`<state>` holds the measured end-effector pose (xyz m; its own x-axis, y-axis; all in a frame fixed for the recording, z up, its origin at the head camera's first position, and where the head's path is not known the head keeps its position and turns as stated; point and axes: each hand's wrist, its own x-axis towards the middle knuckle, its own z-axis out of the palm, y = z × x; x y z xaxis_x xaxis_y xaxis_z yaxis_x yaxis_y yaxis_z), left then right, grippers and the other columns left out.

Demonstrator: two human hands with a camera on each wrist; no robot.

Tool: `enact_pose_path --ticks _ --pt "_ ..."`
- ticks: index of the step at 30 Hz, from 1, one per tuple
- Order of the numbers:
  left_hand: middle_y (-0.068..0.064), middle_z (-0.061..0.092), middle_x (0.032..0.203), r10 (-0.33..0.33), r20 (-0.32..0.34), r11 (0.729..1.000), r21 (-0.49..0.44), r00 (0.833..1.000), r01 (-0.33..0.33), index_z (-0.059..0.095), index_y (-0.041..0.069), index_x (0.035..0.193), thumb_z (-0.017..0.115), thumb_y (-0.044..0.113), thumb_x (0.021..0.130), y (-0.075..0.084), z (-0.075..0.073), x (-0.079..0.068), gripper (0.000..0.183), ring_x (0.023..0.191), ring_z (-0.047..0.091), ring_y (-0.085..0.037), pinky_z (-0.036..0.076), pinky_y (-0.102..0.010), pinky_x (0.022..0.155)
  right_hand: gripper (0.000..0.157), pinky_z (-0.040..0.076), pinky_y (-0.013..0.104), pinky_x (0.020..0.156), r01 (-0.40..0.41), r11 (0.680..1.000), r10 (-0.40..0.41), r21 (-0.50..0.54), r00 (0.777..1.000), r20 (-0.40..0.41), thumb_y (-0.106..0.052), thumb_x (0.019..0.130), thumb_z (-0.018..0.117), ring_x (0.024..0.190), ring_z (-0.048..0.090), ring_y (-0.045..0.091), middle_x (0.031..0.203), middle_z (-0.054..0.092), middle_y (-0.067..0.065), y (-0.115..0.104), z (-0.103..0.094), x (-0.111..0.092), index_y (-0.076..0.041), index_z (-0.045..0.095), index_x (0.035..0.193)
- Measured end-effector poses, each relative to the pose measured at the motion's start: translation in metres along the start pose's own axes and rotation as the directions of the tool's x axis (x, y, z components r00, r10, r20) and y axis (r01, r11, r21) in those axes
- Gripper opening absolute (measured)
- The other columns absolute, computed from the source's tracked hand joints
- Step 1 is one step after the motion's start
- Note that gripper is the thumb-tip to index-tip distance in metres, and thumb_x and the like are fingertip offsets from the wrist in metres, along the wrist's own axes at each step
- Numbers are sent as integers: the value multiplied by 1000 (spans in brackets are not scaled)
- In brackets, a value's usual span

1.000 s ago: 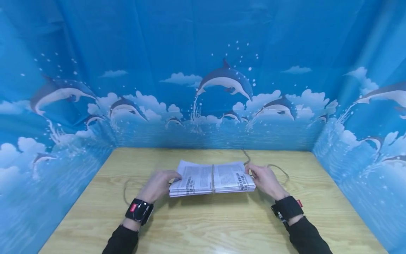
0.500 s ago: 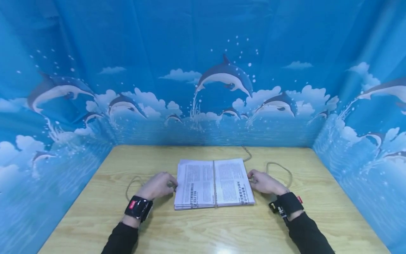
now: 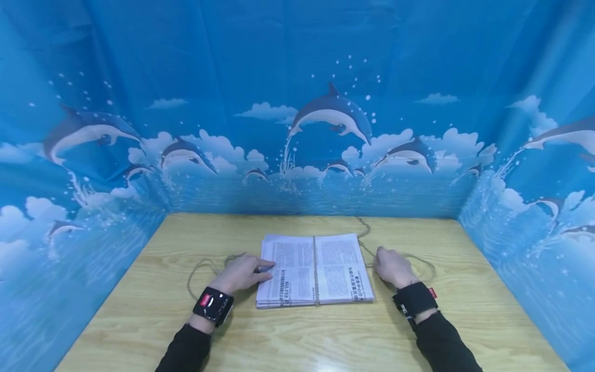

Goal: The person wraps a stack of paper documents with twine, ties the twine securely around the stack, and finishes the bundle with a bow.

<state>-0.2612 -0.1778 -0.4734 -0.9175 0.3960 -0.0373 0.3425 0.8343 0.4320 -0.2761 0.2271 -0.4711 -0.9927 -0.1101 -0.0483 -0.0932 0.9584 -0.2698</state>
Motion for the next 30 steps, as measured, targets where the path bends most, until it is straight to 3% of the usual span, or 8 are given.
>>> enact_pose_path --ticks 3,10,13,16,20,23,28,30 --pt "7 41 54 -11 10 1000 -20 1000 11 65 25 128 67 41 91 -1 1 -1 41 41 31 -5 27 -21 38 10 40 38 55 -16 1000 16 5 1000 -14 -10 94 52 64 52 24 73 56 8 11 -5 -2 -7 60 87" --pt "7 46 55 -14 18 999 -52 1000 15 65 23 128 67 40 91 -3 1 -3 41 42 31 -5 27 -20 39 21 48 48 64 -3 1000 3 -10 1000 17 -14 87 65 78 59 30 96 63 18 23 -18 -5 -6 70 106" --pt "8 43 54 -3 19 999 -47 1000 4 64 24 129 67 40 91 -5 -1 -2 42 42 32 -5 28 -21 40 32 49 49 69 89 996 -91 29 993 73 -14 83 72 85 59 30 101 62 17 21 -20 -5 -7 68 114" --pt "9 48 60 25 22 999 -45 999 -24 63 22 132 67 39 91 -8 -2 -2 45 46 38 -5 34 -22 45 37 50 44 74 180 971 -203 154 969 143 -13 81 77 86 60 25 98 65 11 17 -18 -5 -5 66 115" --pt "4 62 78 45 49 997 -70 998 -41 57 15 137 67 29 92 -13 -6 -4 48 55 46 -7 42 -25 52 28 50 34 74 291 910 -352 297 919 178 -12 87 71 83 61 15 94 69 6 9 -11 -2 -2 67 112" --pt "-2 67 87 28 56 994 -111 998 -22 54 8 138 65 20 93 -14 -10 -5 48 55 49 -10 44 -27 51 19 47 27 67 347 894 -396 282 908 138 -9 94 61 74 57 8 88 69 3 4 -7 -1 -2 68 110" --pt "-3 62 78 20 38 999 -51 999 -18 65 8 101 60 15 96 -14 -12 0 10 60 51 -12 44 -29 58 24 39 25 56 316 924 -346 215 931 120 -5 98 51 54 45 8 73 62 3 0 -5 2 -3 67 117" --pt "0 59 74 22 30 1000 -14 999 -21 62 13 88 59 13 97 -13 -11 3 9 65 53 -12 47 -32 63 28 41 27 59 308 932 -334 193 935 120 -5 98 51 54 45 9 76 65 4 0 -4 2 -2 64 123"
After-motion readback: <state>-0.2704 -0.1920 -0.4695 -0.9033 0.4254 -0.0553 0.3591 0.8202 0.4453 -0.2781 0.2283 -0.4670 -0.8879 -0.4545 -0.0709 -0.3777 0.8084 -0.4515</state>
